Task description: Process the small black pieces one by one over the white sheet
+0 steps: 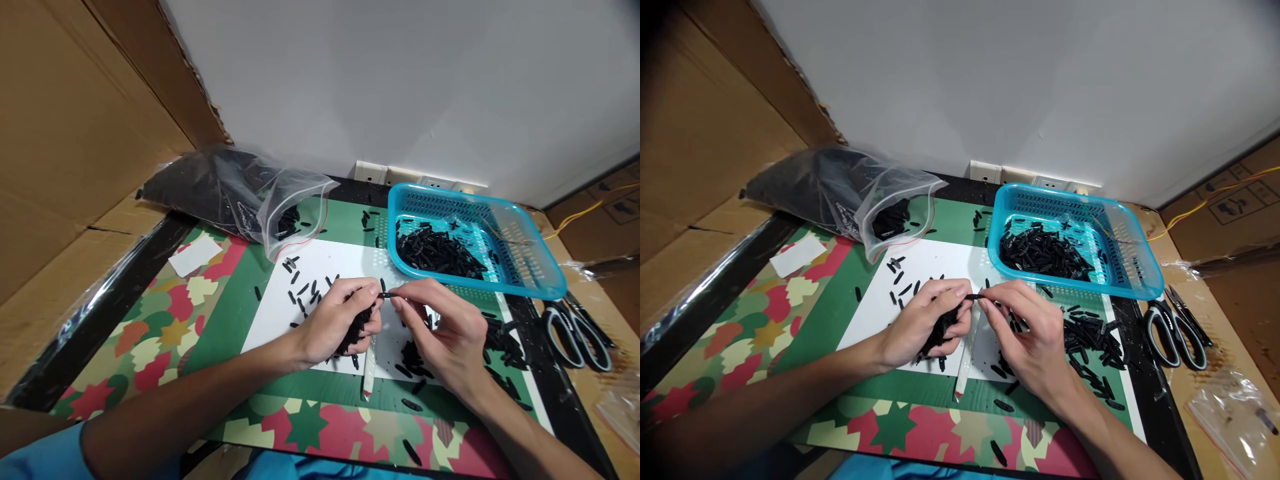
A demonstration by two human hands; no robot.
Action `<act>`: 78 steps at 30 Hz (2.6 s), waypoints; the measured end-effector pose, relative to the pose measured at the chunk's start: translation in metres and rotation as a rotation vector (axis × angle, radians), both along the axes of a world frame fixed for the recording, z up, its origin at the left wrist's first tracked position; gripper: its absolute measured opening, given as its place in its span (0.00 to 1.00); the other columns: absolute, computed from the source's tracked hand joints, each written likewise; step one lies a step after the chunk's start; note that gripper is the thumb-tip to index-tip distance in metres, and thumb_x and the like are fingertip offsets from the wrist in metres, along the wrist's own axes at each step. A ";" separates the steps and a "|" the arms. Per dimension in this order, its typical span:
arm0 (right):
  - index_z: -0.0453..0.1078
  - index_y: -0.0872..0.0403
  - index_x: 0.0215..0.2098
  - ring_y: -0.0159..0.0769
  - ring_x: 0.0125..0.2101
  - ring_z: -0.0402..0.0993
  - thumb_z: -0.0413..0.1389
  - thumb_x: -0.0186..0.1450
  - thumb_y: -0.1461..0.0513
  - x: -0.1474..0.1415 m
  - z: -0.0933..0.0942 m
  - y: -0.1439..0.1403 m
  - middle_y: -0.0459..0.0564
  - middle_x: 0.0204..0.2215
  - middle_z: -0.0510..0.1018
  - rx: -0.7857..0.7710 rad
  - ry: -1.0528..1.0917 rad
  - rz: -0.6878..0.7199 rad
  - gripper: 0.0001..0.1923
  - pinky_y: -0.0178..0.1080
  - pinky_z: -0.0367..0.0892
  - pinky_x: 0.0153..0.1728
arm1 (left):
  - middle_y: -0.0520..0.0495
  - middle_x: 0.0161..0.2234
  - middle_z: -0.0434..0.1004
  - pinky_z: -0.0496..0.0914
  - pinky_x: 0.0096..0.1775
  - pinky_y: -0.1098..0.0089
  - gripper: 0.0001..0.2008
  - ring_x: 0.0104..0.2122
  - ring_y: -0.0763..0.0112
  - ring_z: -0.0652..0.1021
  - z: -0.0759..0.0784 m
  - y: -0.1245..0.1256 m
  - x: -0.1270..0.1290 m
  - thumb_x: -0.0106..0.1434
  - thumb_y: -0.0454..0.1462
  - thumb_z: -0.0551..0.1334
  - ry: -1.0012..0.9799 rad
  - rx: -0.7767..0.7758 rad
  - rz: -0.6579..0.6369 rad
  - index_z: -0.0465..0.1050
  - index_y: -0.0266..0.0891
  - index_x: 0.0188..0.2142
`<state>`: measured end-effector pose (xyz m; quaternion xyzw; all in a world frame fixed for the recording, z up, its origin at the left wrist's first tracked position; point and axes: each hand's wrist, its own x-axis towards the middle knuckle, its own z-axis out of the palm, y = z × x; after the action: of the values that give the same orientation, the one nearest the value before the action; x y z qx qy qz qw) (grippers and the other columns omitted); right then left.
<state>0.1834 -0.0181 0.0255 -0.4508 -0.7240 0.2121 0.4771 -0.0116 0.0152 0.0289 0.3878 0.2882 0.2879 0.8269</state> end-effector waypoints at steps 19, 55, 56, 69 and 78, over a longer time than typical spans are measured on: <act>0.78 0.55 0.47 0.37 0.40 0.81 0.62 0.68 0.76 0.001 -0.005 0.004 0.55 0.41 0.81 0.263 -0.060 0.050 0.14 0.38 0.78 0.40 | 0.60 0.22 0.61 0.57 0.16 0.84 0.23 0.16 0.85 0.59 -0.004 0.001 -0.003 0.73 0.55 0.63 0.001 0.004 -0.017 0.62 0.40 0.33; 0.66 0.49 0.45 0.37 0.44 0.73 0.53 0.79 0.64 -0.001 -0.011 -0.001 0.49 0.42 0.73 -0.248 0.223 0.258 0.03 0.40 0.68 0.47 | 0.60 0.23 0.61 0.59 0.17 0.83 0.23 0.16 0.85 0.60 -0.004 0.000 -0.003 0.72 0.54 0.65 0.024 0.073 -0.041 0.62 0.40 0.32; 0.66 0.49 0.45 0.37 0.45 0.72 0.53 0.79 0.64 -0.001 -0.011 -0.001 0.49 0.42 0.73 -0.250 0.236 0.265 0.03 0.40 0.68 0.48 | 0.60 0.23 0.61 0.59 0.17 0.83 0.23 0.16 0.85 0.60 -0.003 0.001 -0.003 0.73 0.53 0.64 0.011 0.066 -0.031 0.62 0.40 0.33; 0.75 0.51 0.46 0.40 0.45 0.76 0.59 0.74 0.70 0.003 -0.010 0.003 0.51 0.41 0.79 -0.111 0.326 0.177 0.08 0.45 0.70 0.49 | 0.59 0.22 0.62 0.58 0.16 0.83 0.24 0.16 0.85 0.61 0.003 0.003 -0.003 0.72 0.53 0.66 0.017 0.086 -0.003 0.61 0.40 0.31; 0.76 0.51 0.47 0.40 0.41 0.78 0.63 0.70 0.72 0.003 -0.011 0.004 0.50 0.38 0.81 -0.025 0.237 0.187 0.11 0.47 0.73 0.45 | 0.60 0.22 0.60 0.61 0.17 0.83 0.23 0.18 0.84 0.60 -0.001 0.000 -0.003 0.72 0.52 0.66 0.019 0.082 -0.017 0.62 0.40 0.31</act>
<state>0.1867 -0.0138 0.0145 -0.3593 -0.6985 0.3163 0.5319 -0.0147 0.0156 0.0282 0.4266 0.2805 0.2889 0.8099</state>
